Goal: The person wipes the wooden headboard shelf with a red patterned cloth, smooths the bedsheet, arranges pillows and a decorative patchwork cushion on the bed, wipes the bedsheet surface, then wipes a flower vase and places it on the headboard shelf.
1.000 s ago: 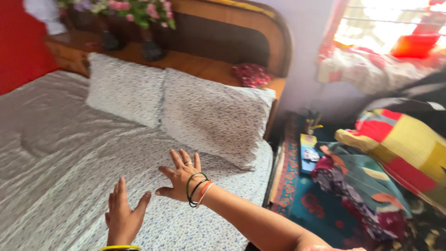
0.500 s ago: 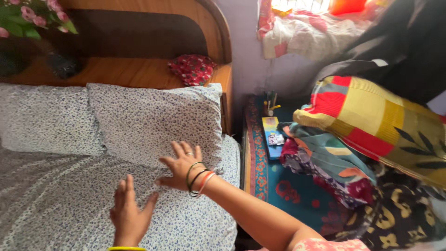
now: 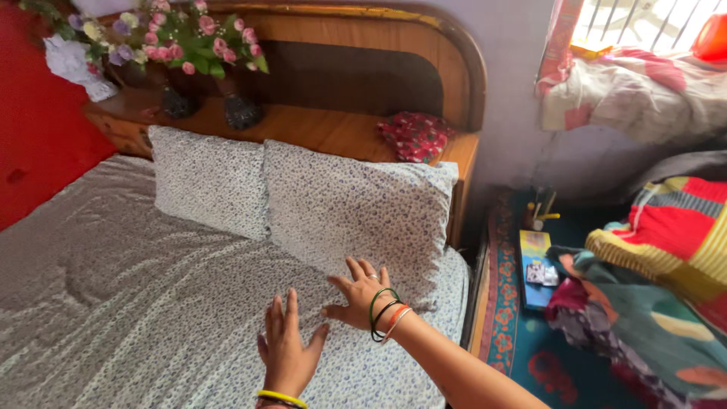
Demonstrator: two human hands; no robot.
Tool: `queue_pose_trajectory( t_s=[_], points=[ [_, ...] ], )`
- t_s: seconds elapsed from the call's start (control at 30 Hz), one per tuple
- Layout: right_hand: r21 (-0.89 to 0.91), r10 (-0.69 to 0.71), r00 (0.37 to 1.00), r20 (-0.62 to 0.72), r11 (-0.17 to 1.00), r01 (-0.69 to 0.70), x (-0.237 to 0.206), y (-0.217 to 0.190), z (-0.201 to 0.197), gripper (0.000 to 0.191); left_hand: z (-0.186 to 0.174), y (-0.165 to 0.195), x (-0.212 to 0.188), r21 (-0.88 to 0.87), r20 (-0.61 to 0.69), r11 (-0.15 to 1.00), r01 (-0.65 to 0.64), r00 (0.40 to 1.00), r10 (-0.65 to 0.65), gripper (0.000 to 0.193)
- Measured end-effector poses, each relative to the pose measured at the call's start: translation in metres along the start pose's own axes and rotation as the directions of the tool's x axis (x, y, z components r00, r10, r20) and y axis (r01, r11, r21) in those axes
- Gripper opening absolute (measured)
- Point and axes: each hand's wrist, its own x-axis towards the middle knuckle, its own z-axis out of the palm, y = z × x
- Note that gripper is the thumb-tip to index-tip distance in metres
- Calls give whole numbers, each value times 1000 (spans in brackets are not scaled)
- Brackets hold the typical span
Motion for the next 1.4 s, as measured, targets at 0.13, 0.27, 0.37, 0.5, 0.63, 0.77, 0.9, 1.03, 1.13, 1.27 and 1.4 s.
queue_pose_trajectory(
  t_s=[0.13,0.27,0.37,0.5,0.63,0.77,0.9,1.03,1.13,1.27,1.4],
  points=[
    [-5,7,997,-80,1000,-7,-33,-9,1,82,-8,3,-15,-67,-50,996,-62,997,59,100],
    [-43,64,977,-203,996,-74,-85,10,-9,81,0,26,-27,-160,-44,970,-185,983,180,99],
    [20,235,951,-201,971,-236,-137,38,-24,84,19,69,-35,-262,-31,915,-307,950,310,99],
    [66,421,854,-304,904,-422,-204,86,-56,84,47,151,-44,-361,-4,795,-488,853,521,98],
    [153,550,713,-434,825,-544,-261,135,-74,80,64,230,-62,-434,27,641,-633,702,711,100],
    [252,561,583,-588,812,-527,-308,194,-75,84,74,296,-74,-471,141,595,-651,610,780,102],
    [389,555,423,-717,821,-418,-342,266,-75,91,91,352,-84,-477,190,563,-675,546,816,101],
    [816,812,97,-576,579,-2,-359,326,-79,100,121,411,-89,-454,259,544,-706,480,838,99],
    [903,976,27,-216,189,386,-385,365,-80,104,150,449,-97,-450,300,528,-721,435,849,100],
    [779,997,0,71,-55,624,-416,411,-79,91,183,476,-115,-508,298,470,-722,365,882,98],
    [730,974,159,161,-225,645,-430,448,-81,75,200,485,-119,-494,354,497,-714,357,865,97]
  ],
)
